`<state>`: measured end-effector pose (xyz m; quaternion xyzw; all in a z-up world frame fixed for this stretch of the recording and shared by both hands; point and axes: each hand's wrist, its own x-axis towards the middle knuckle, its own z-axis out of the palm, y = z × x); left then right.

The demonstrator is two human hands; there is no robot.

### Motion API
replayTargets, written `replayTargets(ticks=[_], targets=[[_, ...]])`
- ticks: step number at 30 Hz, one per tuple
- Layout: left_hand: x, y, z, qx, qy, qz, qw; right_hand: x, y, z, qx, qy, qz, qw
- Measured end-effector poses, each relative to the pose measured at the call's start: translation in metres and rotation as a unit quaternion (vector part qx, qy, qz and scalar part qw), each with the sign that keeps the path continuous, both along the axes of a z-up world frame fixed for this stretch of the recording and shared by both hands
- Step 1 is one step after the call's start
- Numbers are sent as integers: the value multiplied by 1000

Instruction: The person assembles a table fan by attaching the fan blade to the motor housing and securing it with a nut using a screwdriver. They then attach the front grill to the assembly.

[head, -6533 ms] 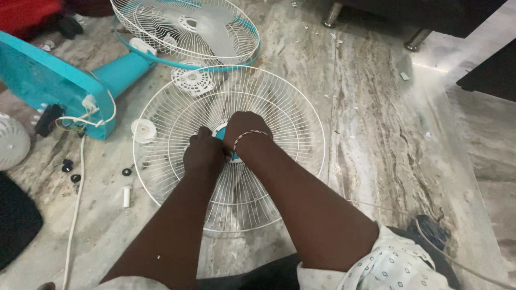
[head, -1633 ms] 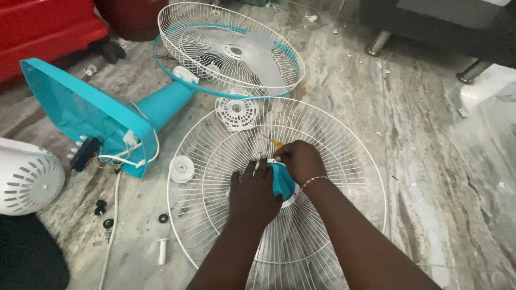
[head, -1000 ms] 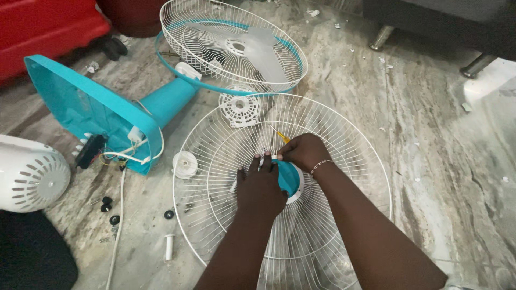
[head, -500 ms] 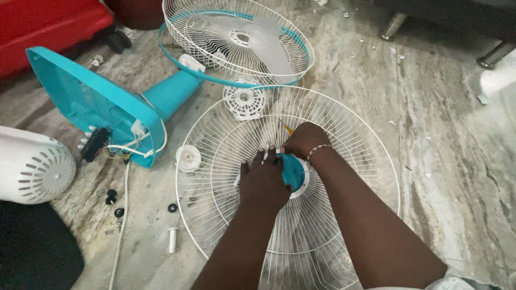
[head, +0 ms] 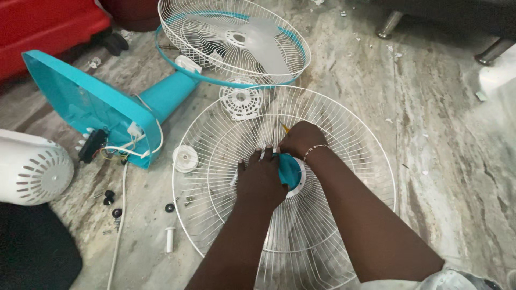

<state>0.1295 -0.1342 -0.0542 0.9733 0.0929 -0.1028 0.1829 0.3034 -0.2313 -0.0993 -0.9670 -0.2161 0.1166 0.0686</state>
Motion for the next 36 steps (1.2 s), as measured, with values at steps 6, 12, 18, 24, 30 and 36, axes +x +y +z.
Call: replayTargets(ticks=[6, 12, 18, 24, 30, 36], targets=[[0, 0, 0, -1, 12, -3, 1000, -10, -4, 3, 32, 2, 13, 999], [-3, 0, -8, 3, -36, -5, 999, -37, -22, 7, 253, 30, -24, 967], [-3, 1, -14, 17, -39, -12, 999, -55, -22, 5, 310, -55, -3, 949], [-4, 0, -15, -10, -55, 7, 998, -61, -29, 6, 309, -84, 64, 945], [-5, 0, -12, -31, -57, 15, 998, -65, -32, 8, 339, -79, 45, 936], [-5, 0, -8, -21, -12, 12, 1000, -70, -36, 11, 374, -49, 40, 925]])
